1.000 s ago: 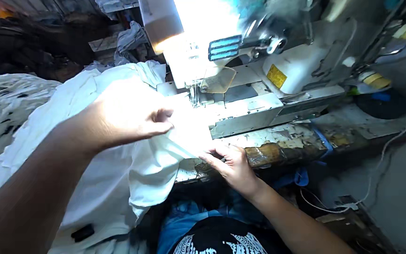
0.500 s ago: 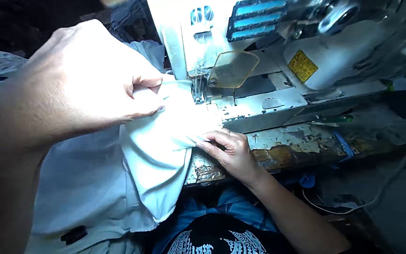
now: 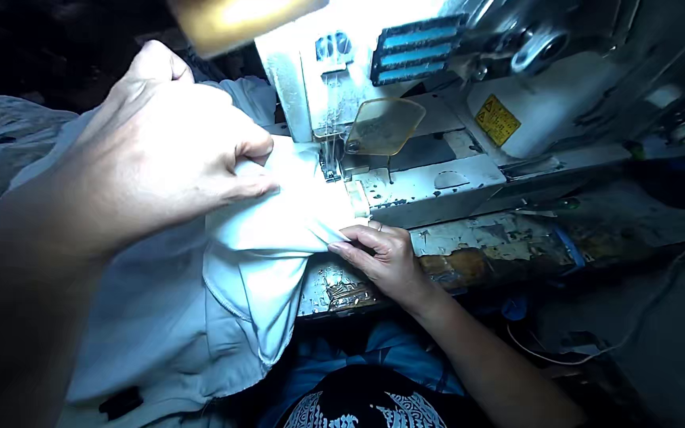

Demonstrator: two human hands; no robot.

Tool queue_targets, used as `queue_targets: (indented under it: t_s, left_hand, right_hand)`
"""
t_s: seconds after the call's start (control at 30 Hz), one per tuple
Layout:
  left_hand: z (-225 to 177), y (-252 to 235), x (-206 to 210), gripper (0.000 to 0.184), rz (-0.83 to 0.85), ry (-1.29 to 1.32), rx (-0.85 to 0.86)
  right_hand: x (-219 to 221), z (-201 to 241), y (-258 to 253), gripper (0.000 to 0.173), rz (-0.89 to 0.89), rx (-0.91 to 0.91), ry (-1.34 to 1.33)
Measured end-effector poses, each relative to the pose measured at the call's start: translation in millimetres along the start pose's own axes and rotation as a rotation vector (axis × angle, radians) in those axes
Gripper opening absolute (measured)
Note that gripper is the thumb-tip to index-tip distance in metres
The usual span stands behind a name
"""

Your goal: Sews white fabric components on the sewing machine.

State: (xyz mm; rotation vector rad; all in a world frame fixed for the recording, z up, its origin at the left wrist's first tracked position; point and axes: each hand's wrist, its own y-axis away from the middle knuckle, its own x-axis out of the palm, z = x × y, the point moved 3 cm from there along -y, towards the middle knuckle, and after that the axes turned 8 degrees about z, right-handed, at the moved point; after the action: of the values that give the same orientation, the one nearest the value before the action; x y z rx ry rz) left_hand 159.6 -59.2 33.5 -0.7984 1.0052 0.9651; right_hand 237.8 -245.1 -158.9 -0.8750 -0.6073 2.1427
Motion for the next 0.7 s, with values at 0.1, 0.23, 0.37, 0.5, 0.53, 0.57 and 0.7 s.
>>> queue_targets:
  t_s: [0.1,0.23,0.37,0.5,0.53,0.57,0.7]
  left_hand:
    - [-2.1,1.7,-1.3,0.049,-0.016,0.007,-0.008]
    - [-10.5,0.5,0.9,0.057,-0.052,0.009,-0.031]
    - [-16.8,1.3,6.5,0.058,-0.068,0.025,0.002]
    - [-24.1,1.1,8.6,0.056,-0.028,-0.009,0.017]
    - [-22.3,1.5,9.6,0.056,-0.022,-0.014,0.006]
    - [-22.0,2.1,9.2,0.056,-0.022,-0.013,0.005]
    - [-30.0,1.8,8.9,0.052,-0.029,0.0,0.058]
  right_hand:
    - [-0.5,0.0,-1.2,0.018,-0.005,0.001,0.003]
    - [-1.4,1.3,-1.4,0.017,-0.008,0.013,-0.006]
    - [-1.4,2.5,-3.6,0.016,-0.014,-0.008,-0.011]
    - [-0.4,1.6,-2.5,0.017,-0.011,-0.01,0.005]
    - [0.3,1.1,-1.8,0.017,-0.005,0.0,0.002]
    - [0.7,0.3,-1.3,0.016,0.0,0.007,-0.005]
    - [1.8,-4.0,3.4,0.017,0.004,0.027,-0.021]
